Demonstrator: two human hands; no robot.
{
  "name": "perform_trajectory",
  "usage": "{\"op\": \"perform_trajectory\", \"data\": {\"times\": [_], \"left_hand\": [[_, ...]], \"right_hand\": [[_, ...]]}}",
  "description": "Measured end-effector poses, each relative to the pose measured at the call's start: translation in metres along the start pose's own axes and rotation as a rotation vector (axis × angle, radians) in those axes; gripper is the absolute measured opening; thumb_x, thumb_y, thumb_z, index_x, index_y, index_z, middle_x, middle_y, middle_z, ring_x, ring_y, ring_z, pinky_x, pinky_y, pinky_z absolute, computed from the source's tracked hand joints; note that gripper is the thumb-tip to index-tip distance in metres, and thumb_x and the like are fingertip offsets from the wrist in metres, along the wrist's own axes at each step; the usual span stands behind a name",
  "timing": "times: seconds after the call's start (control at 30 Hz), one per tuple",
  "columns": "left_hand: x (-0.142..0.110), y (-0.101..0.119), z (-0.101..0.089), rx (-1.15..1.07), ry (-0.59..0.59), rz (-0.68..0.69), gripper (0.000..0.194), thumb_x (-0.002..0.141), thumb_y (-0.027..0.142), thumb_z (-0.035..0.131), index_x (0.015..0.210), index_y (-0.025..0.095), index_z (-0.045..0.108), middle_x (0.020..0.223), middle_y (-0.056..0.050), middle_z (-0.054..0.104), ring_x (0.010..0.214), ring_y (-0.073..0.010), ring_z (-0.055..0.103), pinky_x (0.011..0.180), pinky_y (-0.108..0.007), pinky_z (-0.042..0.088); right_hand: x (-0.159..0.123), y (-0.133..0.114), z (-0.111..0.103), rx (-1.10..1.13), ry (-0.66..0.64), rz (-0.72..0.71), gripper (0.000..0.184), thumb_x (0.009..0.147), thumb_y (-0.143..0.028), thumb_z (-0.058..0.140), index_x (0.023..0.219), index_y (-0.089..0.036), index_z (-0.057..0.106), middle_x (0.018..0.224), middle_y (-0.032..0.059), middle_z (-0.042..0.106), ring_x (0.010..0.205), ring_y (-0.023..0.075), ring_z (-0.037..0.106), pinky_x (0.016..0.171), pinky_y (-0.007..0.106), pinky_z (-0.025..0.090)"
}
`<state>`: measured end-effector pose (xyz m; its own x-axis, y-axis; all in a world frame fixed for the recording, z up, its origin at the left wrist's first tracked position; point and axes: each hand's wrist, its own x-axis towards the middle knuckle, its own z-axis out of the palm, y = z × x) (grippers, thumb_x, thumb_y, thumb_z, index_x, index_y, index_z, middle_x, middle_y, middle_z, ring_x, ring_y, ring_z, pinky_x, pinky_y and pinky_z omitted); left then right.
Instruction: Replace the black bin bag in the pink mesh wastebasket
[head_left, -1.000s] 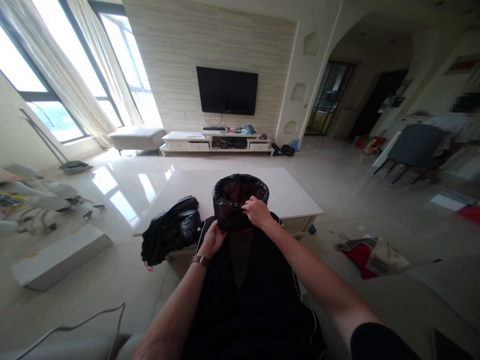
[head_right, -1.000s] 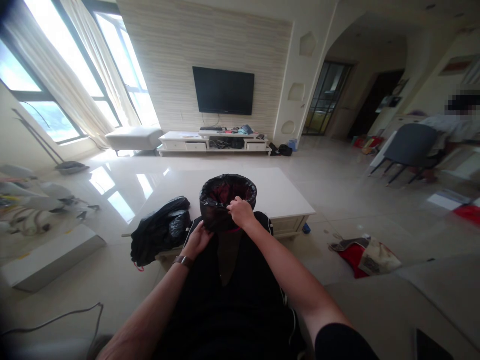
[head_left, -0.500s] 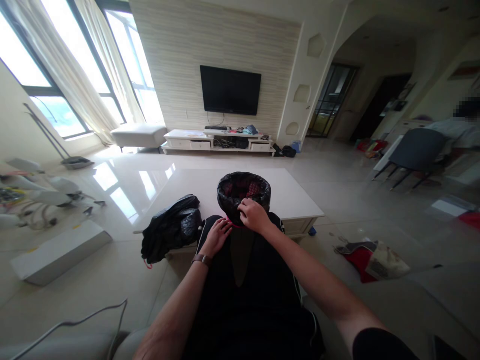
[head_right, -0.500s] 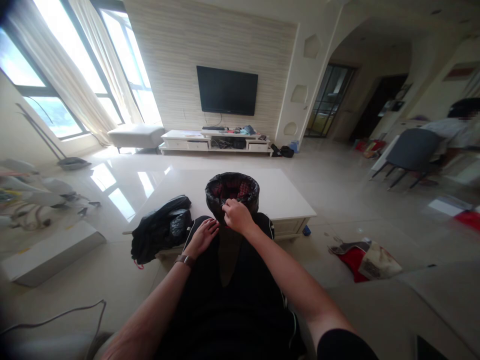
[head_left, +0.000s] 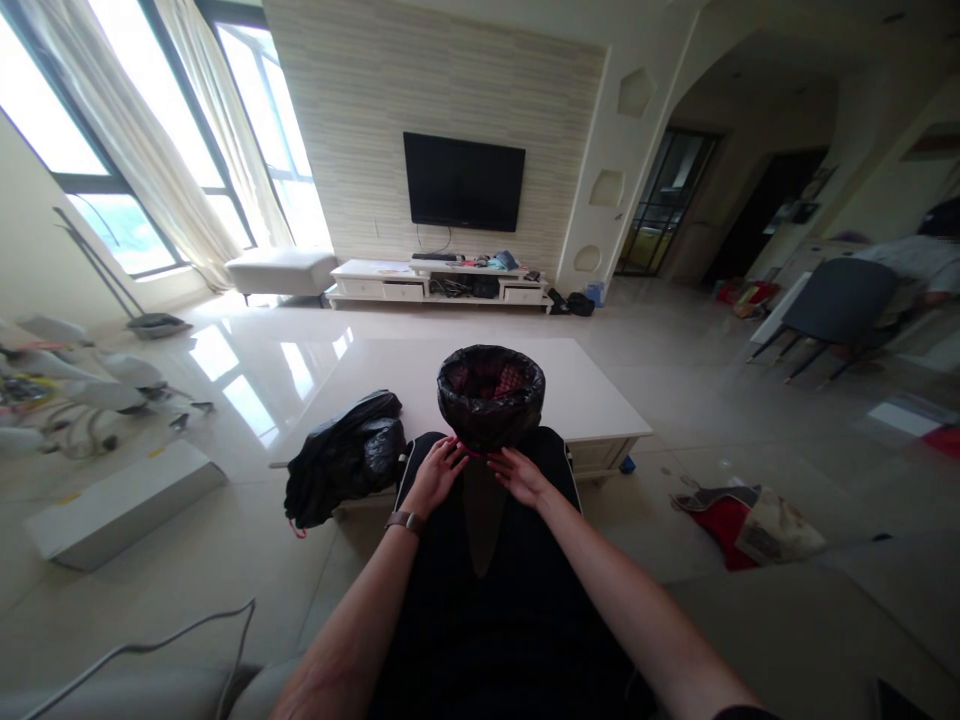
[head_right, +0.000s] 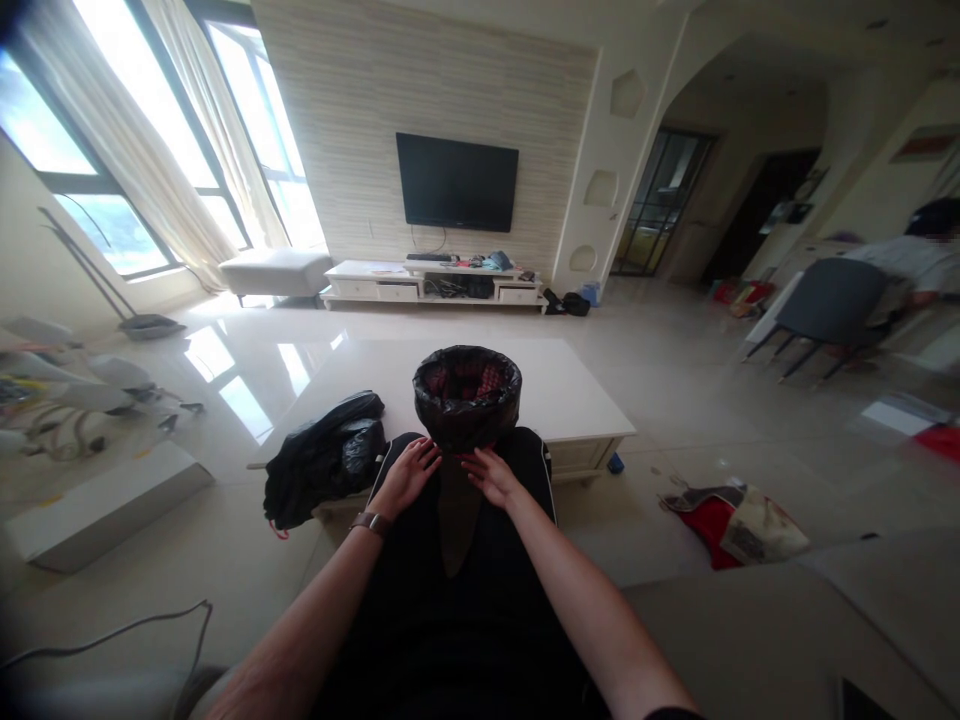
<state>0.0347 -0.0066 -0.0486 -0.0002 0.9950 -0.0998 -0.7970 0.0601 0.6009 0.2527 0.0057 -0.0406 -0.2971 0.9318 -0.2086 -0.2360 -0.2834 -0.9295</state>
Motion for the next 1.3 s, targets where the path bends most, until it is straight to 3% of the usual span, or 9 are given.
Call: {"op": "perform_trajectory", "data": {"times": [0.23,0.4,0.5,0.73,0.87,0.93,1.0,1.1,1.3], "left_hand": [[-0.001,0.000,-0.003,0.009,0.008,-0.002,0.013,0.091,0.021,0.074,0.102,0.021,0.068,0.126,-0.010,0.071,0.117,-0.0257,0.068,0.101,-0.043,0.054],[-0.001,0.001,-0.004,0.021,0.008,-0.003,0.012,0.091,0.022,0.074,0.101,0.020,0.067,0.125,-0.011,0.071,0.115,-0.0264,0.069,0.101,-0.044,0.054],[-0.001,0.001,-0.003,0.022,0.012,0.000,0.012,0.091,0.021,0.074,0.101,0.020,0.068,0.124,-0.011,0.071,0.114,-0.0259,0.069,0.101,-0.043,0.054],[0.000,-0.001,-0.002,0.012,0.013,-0.003,0.012,0.091,0.019,0.072,0.101,0.019,0.068,0.119,-0.010,0.071,0.113,-0.0257,0.069,0.102,-0.045,0.053],[0.001,0.000,-0.004,0.029,0.019,-0.005,0.011,0.091,0.017,0.071,0.102,0.019,0.068,0.120,-0.011,0.072,0.115,-0.0266,0.069,0.101,-0.044,0.053],[0.001,0.000,-0.005,0.035,0.019,-0.003,0.012,0.090,0.018,0.071,0.102,0.019,0.068,0.121,-0.011,0.072,0.115,-0.0270,0.069,0.101,-0.044,0.053],[0.001,0.000,-0.006,0.036,0.015,-0.002,0.013,0.089,0.019,0.073,0.102,0.019,0.068,0.121,-0.011,0.072,0.115,-0.0271,0.069,0.102,-0.044,0.053],[0.002,0.000,-0.007,0.042,0.011,-0.002,0.016,0.088,0.020,0.075,0.102,0.020,0.068,0.119,-0.010,0.072,0.113,-0.0262,0.070,0.103,-0.045,0.052],[0.001,0.001,-0.006,0.021,0.005,-0.005,0.014,0.089,0.020,0.074,0.102,0.020,0.067,0.116,-0.010,0.073,0.111,-0.0257,0.070,0.100,-0.042,0.053]], "right_hand": [[0.019,-0.017,-0.019,0.243,0.087,0.003,0.029,0.076,-0.035,0.085,0.090,-0.026,0.061,0.090,0.0008,0.078,0.088,0.0211,0.077,0.063,0.028,0.051],[0.033,-0.038,-0.034,0.272,0.217,-0.075,0.018,0.086,-0.035,0.070,0.082,-0.027,0.055,0.077,-0.0020,0.073,0.075,0.0165,0.073,0.059,0.026,0.051],[0.026,-0.045,-0.031,0.188,0.197,-0.063,0.018,0.087,-0.039,0.064,0.078,-0.027,0.055,0.071,0.0005,0.071,0.070,0.0175,0.071,0.057,0.027,0.051],[-0.010,-0.049,0.022,-0.240,-0.074,0.001,0.016,0.073,-0.034,0.079,0.075,-0.020,0.071,0.073,0.0055,0.074,0.062,0.0198,0.067,0.059,0.030,0.049],[-0.015,-0.085,0.050,-0.669,0.004,-0.357,0.007,0.081,-0.027,0.074,0.086,-0.023,0.075,0.087,0.0029,0.073,0.078,0.0193,0.066,0.077,0.033,0.051],[-0.014,-0.105,0.055,-1.027,0.130,-0.579,0.020,0.088,-0.028,0.068,0.107,-0.025,0.075,0.112,0.0062,0.073,0.093,0.0227,0.068,0.086,0.035,0.051],[-0.009,-0.118,0.054,-1.300,0.217,-0.625,0.034,0.091,-0.029,0.065,0.125,-0.028,0.071,0.131,0.0086,0.067,0.098,0.0248,0.070,0.088,0.037,0.052],[0.004,-0.122,0.045,-1.491,0.194,-0.535,0.036,0.098,-0.027,0.056,0.129,-0.031,0.073,0.127,0.0090,0.069,0.095,0.0254,0.071,0.085,0.037,0.051],[0.024,-0.120,0.007,-1.451,0.110,-0.604,0.044,0.096,-0.012,0.046,0.122,-0.028,0.078,0.111,0.0078,0.073,0.094,0.0219,0.070,0.087,0.031,0.051]]}}
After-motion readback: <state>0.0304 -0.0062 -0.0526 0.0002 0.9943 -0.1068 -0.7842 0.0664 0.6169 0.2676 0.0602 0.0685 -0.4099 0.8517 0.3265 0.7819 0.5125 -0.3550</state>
